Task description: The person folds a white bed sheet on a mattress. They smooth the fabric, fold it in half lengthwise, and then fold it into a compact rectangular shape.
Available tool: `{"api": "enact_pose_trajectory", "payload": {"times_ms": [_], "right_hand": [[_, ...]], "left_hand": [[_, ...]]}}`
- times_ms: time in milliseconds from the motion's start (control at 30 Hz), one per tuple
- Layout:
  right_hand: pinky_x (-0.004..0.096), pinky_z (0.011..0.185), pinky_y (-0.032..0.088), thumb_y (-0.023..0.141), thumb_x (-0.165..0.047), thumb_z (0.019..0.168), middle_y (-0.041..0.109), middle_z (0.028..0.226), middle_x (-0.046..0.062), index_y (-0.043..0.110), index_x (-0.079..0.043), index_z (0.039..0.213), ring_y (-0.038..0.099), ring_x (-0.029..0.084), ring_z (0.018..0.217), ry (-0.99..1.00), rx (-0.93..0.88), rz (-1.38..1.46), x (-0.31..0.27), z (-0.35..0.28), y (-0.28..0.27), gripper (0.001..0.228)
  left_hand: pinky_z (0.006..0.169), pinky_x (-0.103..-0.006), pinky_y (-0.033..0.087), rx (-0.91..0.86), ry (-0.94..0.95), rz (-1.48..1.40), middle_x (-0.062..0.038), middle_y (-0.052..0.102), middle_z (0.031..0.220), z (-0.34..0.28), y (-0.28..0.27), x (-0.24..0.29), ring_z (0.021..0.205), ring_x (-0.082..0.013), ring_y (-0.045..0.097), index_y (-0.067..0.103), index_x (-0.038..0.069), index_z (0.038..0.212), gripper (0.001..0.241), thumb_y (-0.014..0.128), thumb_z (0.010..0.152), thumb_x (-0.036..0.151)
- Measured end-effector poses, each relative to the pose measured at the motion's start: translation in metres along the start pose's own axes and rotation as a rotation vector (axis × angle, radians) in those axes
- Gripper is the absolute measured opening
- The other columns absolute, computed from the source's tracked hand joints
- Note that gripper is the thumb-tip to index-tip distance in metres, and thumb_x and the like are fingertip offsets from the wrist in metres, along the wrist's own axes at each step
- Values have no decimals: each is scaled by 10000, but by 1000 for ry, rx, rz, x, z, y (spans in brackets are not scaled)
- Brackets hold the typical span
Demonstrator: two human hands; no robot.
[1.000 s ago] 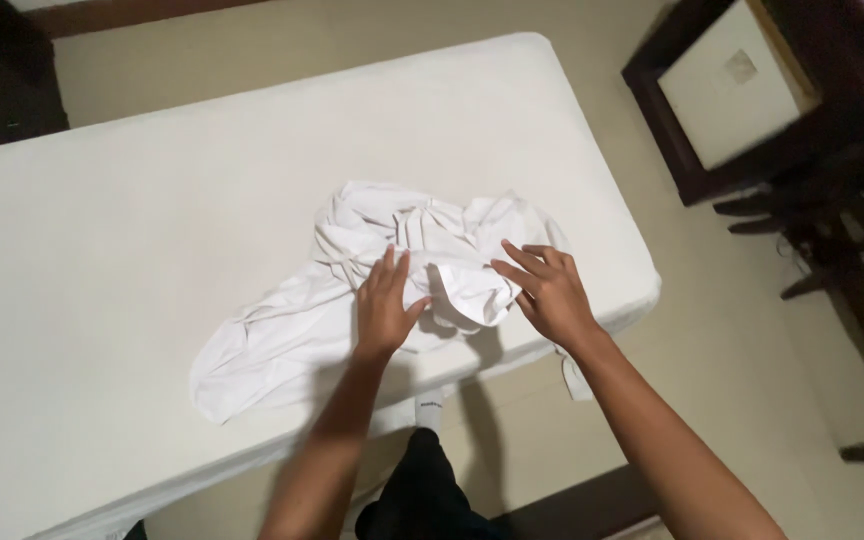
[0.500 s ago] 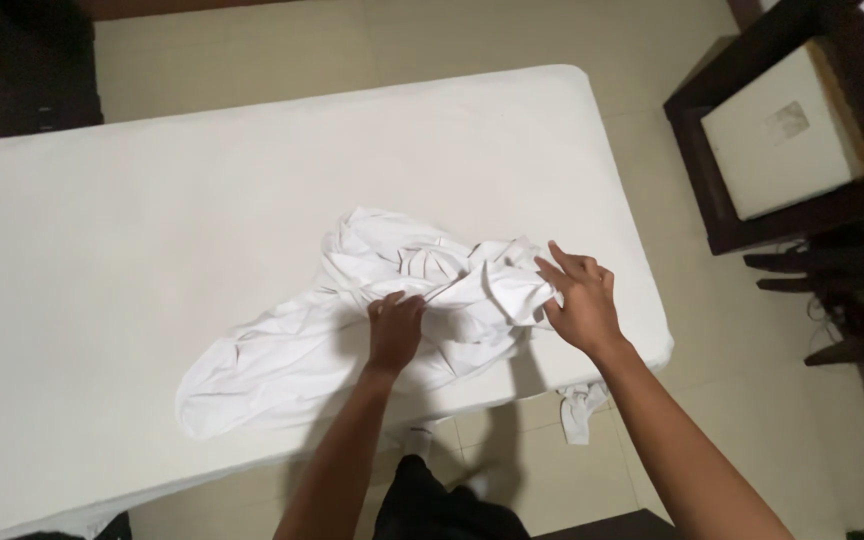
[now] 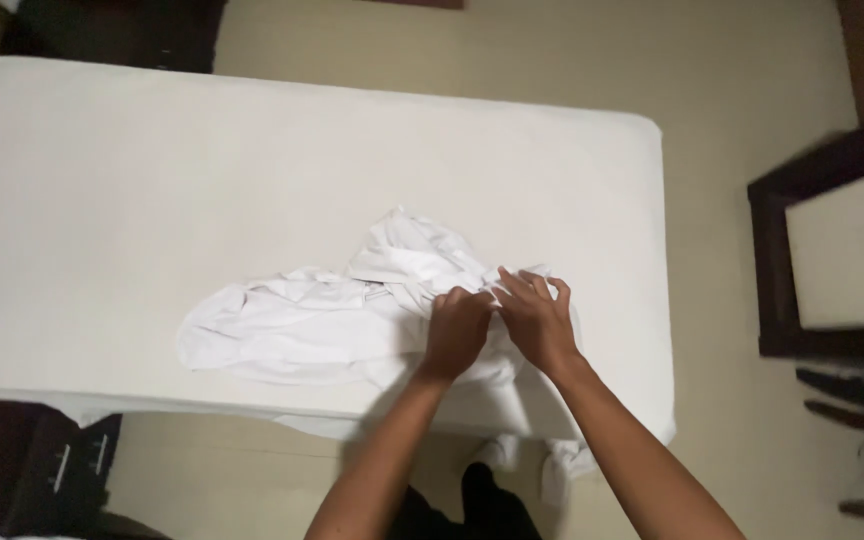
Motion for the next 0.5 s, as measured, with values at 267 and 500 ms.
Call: {"api": "enact_pose_trajectory", "payload": {"times_ms": [267,500], "right_hand": [[502,1103,294,732,-100,882,714,1344,1,760,-155,1140,602,241,1258,-90,188,-4,61,-14,-59,265],[471,1103,247,733,-99,884,704,1359,-42,764,-190,1188,584,231,1252,4,267,2,126,-34,-119,319]], "left_hand": [[969,-485,450,152,6,76,-156,634,1382,9,19,20,1238,-356,590,606,18,1295,587,815,806,267],[1057,-538,383,34,-212,265,-154,423,1590,34,53,-20,1420,-392,419,549,97,1442,759,834,752,237]]}}
Point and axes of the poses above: each hand's wrist, its own z-axis towards the middle knuckle, its own y-axis out of the palm, x = y × z, the point moved 7 cm from there along z, towards the middle knuckle
